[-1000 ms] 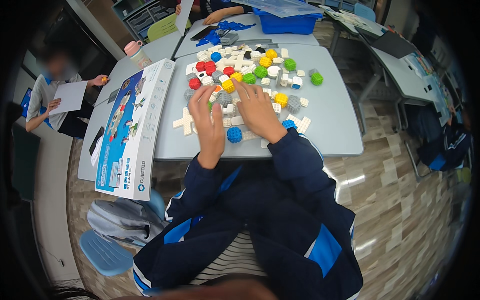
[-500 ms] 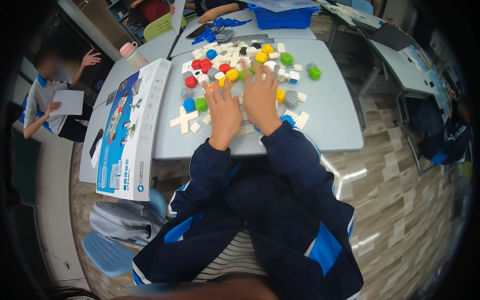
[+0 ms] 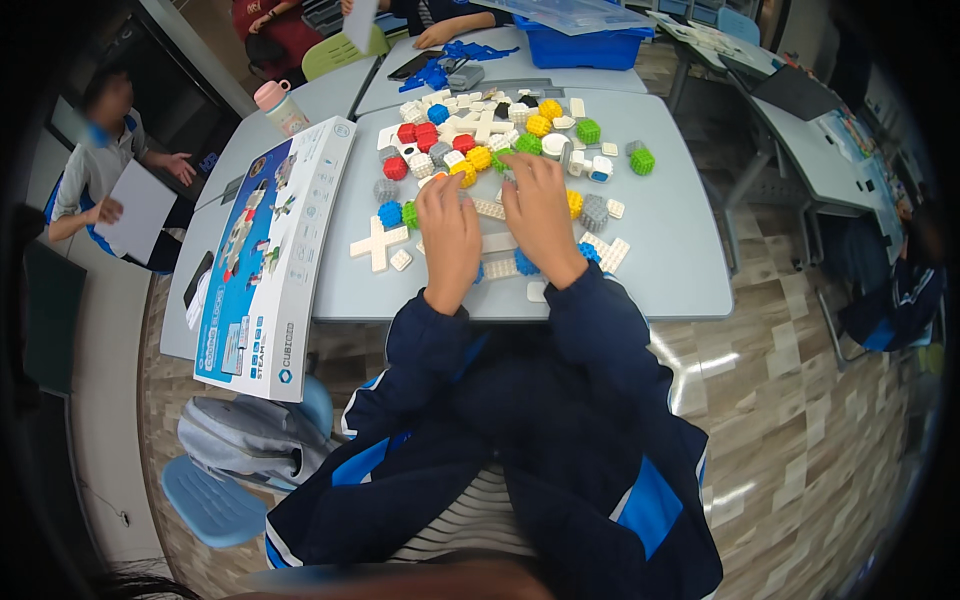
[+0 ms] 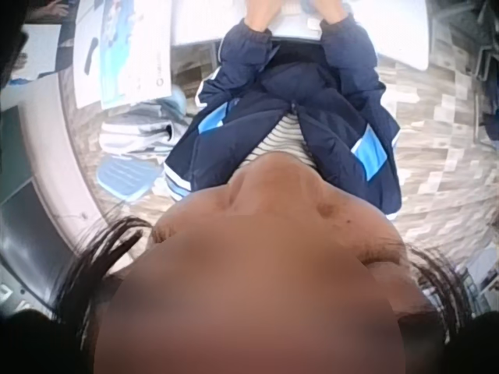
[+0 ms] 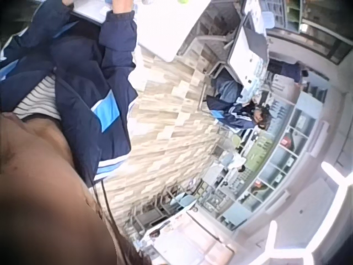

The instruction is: The person assembles colorful interlocking plastic blocks on a table, picking up pieces and connecting them into a growing structure. They repeatedly select, align, and snap pieces together, occasionally repositioning the partially built assembly.

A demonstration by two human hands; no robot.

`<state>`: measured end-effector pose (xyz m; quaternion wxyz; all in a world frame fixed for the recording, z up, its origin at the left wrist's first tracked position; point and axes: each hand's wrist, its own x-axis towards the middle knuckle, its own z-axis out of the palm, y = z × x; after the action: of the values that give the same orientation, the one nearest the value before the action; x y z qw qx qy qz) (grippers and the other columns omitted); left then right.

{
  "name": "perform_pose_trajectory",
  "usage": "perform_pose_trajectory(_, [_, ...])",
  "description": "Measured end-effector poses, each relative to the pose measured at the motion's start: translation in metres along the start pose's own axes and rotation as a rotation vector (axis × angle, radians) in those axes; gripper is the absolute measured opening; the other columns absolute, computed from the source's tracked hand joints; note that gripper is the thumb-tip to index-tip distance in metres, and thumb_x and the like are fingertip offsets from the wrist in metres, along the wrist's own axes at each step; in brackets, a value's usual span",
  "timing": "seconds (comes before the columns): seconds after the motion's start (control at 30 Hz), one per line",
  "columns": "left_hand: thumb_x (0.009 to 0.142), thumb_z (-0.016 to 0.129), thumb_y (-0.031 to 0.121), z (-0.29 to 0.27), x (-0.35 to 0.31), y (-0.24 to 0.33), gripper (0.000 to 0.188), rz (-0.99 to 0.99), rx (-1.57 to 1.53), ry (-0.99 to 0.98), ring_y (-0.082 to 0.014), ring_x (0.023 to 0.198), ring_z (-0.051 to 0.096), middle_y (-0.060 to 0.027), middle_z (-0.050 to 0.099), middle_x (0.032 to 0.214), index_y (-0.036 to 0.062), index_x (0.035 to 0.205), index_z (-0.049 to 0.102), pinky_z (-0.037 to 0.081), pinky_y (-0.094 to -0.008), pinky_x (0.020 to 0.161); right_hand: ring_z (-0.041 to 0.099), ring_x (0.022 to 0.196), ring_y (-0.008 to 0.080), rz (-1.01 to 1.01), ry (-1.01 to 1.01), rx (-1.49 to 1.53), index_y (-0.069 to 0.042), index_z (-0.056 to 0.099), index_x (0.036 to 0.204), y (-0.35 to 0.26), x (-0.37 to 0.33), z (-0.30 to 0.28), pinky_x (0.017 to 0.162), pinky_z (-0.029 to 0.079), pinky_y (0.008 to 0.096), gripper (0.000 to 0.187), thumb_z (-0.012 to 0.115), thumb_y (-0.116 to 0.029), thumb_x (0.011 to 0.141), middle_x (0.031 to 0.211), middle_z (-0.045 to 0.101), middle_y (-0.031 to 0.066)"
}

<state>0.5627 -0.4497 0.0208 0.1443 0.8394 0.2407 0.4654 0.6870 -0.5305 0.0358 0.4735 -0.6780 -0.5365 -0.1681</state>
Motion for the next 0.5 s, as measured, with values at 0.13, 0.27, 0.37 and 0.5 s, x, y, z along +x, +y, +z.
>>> perform_pose_trajectory(0.13, [0.098, 0.056, 0.009, -0.019, 0.001, -0.010, 0.030, -0.021, -0.096, 0.076, -0.0371, 0.122, 0.047, -0.0186, 0.055, 0.127, -0.0017, 0.127, 0.059, 0.037, -0.0492, 0.107, 0.052, 0.120, 0.0345, 0.033, 0.003, 0.068, -0.004, 0.067, 0.118, -0.006, -0.012, -0.037, 0.105, 0.042, 0.0438, 0.026, 0.063, -0.007, 0.093, 0.123, 0.064, 0.0134])
perform_pose_trajectory(0.27, [0.098, 0.058, 0.010, -0.035, 0.006, -0.024, 0.029, -0.048, -0.010, 0.126, -0.0365, 0.121, 0.047, -0.0177, 0.056, 0.125, 0.0011, 0.126, 0.061, 0.038, -0.0471, 0.106, 0.055, 0.119, 0.0340, 0.100, -0.034, 0.107, -0.003, 0.069, 0.114, -0.021, -0.030, -0.066, 0.104, 0.043, 0.0429, 0.022, 0.064, -0.005, 0.092, 0.120, 0.066, 0.0133])
perform_pose_trajectory(0.37, [0.097, 0.060, 0.009, -0.044, 0.009, -0.033, 0.029, -0.056, -0.011, 0.135, -0.0361, 0.121, 0.047, -0.0170, 0.057, 0.125, 0.0014, 0.125, 0.061, 0.038, -0.0470, 0.105, 0.056, 0.119, 0.0337, 0.118, -0.052, 0.101, -0.003, 0.069, 0.112, -0.029, -0.044, -0.079, 0.104, 0.044, 0.0427, 0.021, 0.064, -0.004, 0.092, 0.118, 0.067, 0.0134])
perform_pose_trajectory(0.5, [0.096, 0.062, 0.008, -0.050, 0.011, -0.043, 0.028, -0.018, 0.036, 0.164, -0.0356, 0.120, 0.048, -0.0165, 0.058, 0.123, 0.0023, 0.124, 0.062, 0.039, -0.0465, 0.104, 0.057, 0.120, 0.0335, 0.111, -0.043, 0.071, -0.003, 0.070, 0.110, -0.025, -0.054, -0.086, 0.104, 0.045, 0.0425, 0.019, 0.066, -0.003, 0.092, 0.116, 0.067, 0.0135])
